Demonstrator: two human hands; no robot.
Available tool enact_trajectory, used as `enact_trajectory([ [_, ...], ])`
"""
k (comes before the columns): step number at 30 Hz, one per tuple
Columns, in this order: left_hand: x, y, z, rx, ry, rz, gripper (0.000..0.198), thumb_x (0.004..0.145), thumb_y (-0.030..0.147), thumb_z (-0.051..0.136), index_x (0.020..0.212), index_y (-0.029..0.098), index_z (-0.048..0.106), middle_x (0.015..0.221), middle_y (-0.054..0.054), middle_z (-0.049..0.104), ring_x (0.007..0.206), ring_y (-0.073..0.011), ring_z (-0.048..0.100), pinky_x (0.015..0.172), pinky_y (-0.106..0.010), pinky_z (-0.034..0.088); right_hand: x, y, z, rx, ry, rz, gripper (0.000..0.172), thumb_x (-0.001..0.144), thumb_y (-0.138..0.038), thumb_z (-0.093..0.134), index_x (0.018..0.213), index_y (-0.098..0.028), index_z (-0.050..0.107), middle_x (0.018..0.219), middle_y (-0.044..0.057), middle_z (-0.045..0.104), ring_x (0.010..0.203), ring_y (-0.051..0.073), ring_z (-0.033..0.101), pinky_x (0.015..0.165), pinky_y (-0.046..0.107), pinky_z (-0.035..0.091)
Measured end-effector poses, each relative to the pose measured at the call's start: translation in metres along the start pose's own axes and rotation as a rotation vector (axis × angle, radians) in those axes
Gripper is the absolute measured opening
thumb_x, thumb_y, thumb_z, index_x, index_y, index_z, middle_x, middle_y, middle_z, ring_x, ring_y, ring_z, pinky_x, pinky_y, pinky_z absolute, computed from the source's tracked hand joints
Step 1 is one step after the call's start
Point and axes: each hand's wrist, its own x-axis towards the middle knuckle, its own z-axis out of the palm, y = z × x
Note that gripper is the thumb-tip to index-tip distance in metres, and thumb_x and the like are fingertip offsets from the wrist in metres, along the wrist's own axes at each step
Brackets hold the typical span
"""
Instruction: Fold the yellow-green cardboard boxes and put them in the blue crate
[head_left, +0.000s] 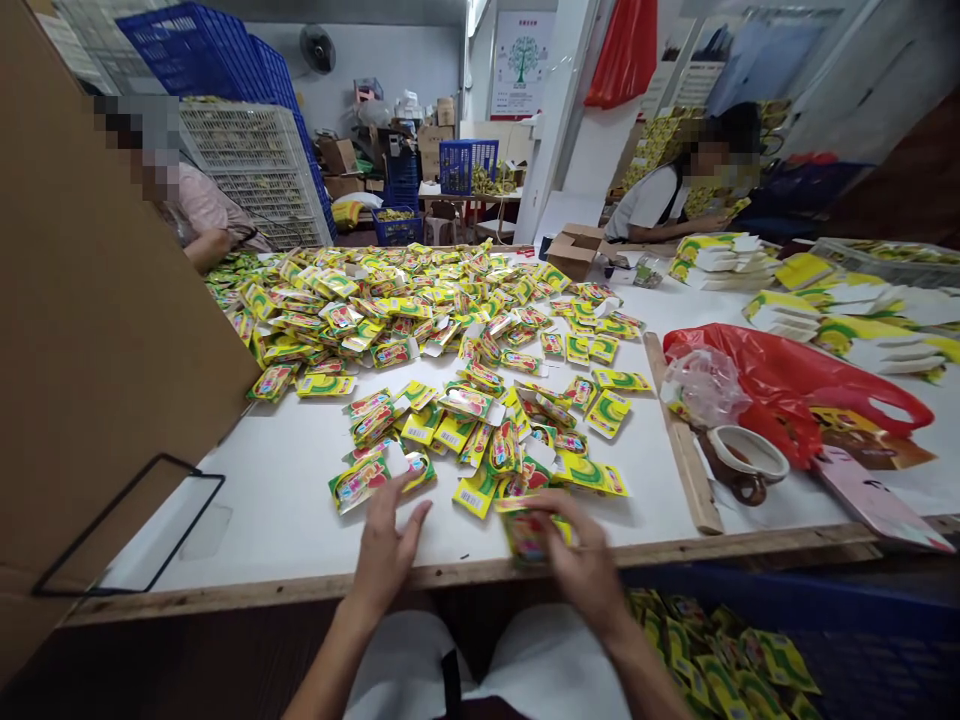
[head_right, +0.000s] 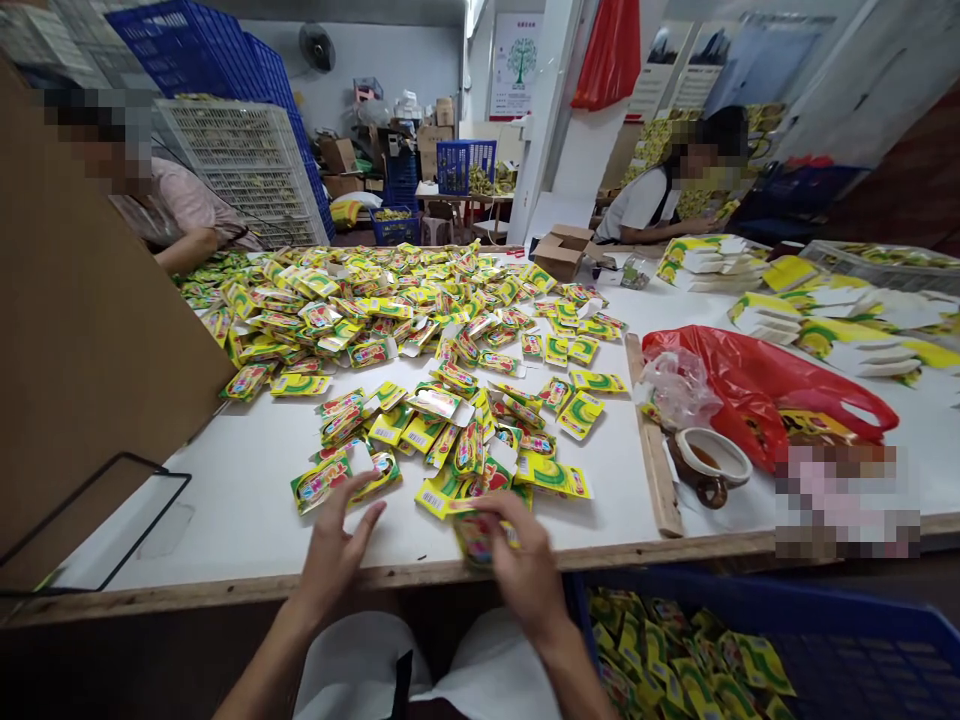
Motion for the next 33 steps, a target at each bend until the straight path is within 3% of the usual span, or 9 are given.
enact_trajectory([
  [4,0.018,-0.039,-0.026,0.344,0.046,-0.026,0.047,0.08,0.029,0.058,0.123,0.018,0.046,0.122,-0.015,0.057,0.118,-0.0333,0.048,0.103,-0.059,0.026,-0.029,0.031,-0.121,-0.51,0.135,0.132,0.029,0.08,-0.047,0.05,0.083,-0.023,0.067,0.086,0.007,0.07,0.078,0.027,0.064,0.07,0.038,0.05],
  [7,0.024,-0.047,-0.036,0.312,0.011,-0.062,0.05,0.076,0.031,0.061,0.122,0.019,0.044,0.114,-0.012,0.058,0.109,-0.0315,0.054,0.101,-0.057,0.031,-0.048,0.044,-0.166,-0.708,0.156,0.164,0.037,0.074,-0.055,0.051,0.077,-0.023,0.068,0.083,0.009,0.07,0.076,0.031,0.064,0.071,0.043,0.049],
  [9,0.023,-0.036,-0.034,0.159,0.083,-0.088,0.055,0.074,0.033,0.064,0.122,0.021,0.04,0.115,-0.01,0.054,0.107,-0.0278,0.055,0.097,-0.049,0.04,-0.053,0.038,-0.153,-0.653,0.176,0.186,0.035,0.078,-0.053,0.051,0.082,-0.023,0.067,0.086,0.008,0.07,0.077,0.029,0.065,0.071,0.04,0.05],
  [12,0.013,-0.006,-0.017,-0.142,0.168,-0.119,0.063,0.071,0.032,0.068,0.123,0.022,0.034,0.111,-0.008,0.052,0.1,-0.0209,0.058,0.089,-0.037,0.048,-0.043,0.015,-0.086,-0.39,0.133,0.141,0.025,0.084,-0.043,0.05,0.087,-0.022,0.065,0.088,0.006,0.069,0.081,0.023,0.065,0.073,0.033,0.051],
  [16,-0.005,0.022,0.016,-0.413,0.042,-0.154,0.062,0.069,0.029,0.072,0.12,0.024,0.036,0.109,-0.006,0.053,0.092,-0.0169,0.062,0.082,-0.032,0.052,-0.016,-0.007,0.012,-0.02,-0.08,0.02,0.016,0.088,-0.03,0.049,0.096,-0.021,0.06,0.099,0.007,0.066,0.093,0.021,0.062,0.08,0.03,0.051],
  [19,-0.014,0.025,0.03,-0.515,-0.06,-0.199,0.051,0.075,0.029,0.066,0.118,0.023,0.039,0.111,-0.007,0.056,0.092,-0.0174,0.063,0.081,-0.033,0.053,-0.003,-0.006,0.055,0.159,-0.143,-0.006,0.018,0.087,-0.024,0.051,0.104,-0.022,0.055,0.102,0.007,0.064,0.094,0.02,0.062,0.082,0.031,0.051],
  [22,-0.018,0.022,0.03,-0.588,-0.146,-0.223,0.035,0.082,0.029,0.058,0.114,0.021,0.046,0.114,-0.009,0.059,0.095,-0.0188,0.064,0.082,-0.034,0.052,0.002,0.0,0.073,0.249,-0.127,0.02,0.018,0.086,-0.021,0.052,0.103,-0.022,0.054,0.096,0.005,0.065,0.089,0.019,0.063,0.08,0.03,0.051],
  [26,-0.017,0.021,0.026,-0.658,-0.161,-0.229,0.037,0.083,0.026,0.057,0.117,0.022,0.045,0.109,-0.007,0.064,0.096,-0.0192,0.064,0.086,-0.036,0.051,0.007,0.006,0.073,0.279,-0.144,0.003,0.02,0.086,-0.018,0.05,0.105,-0.021,0.057,0.1,0.006,0.065,0.092,0.019,0.063,0.083,0.031,0.05],
  [33,-0.007,0.026,0.033,-0.407,-0.126,-0.09,0.017,0.086,0.027,0.053,0.092,0.02,0.066,0.101,-0.006,0.067,0.106,-0.022,0.058,0.097,-0.039,0.042,0.019,0.008,0.062,0.216,-0.19,-0.033,0.014,0.086,-0.019,0.053,0.088,-0.02,0.067,0.091,0.005,0.068,0.089,0.02,0.063,0.082,0.032,0.049],
])
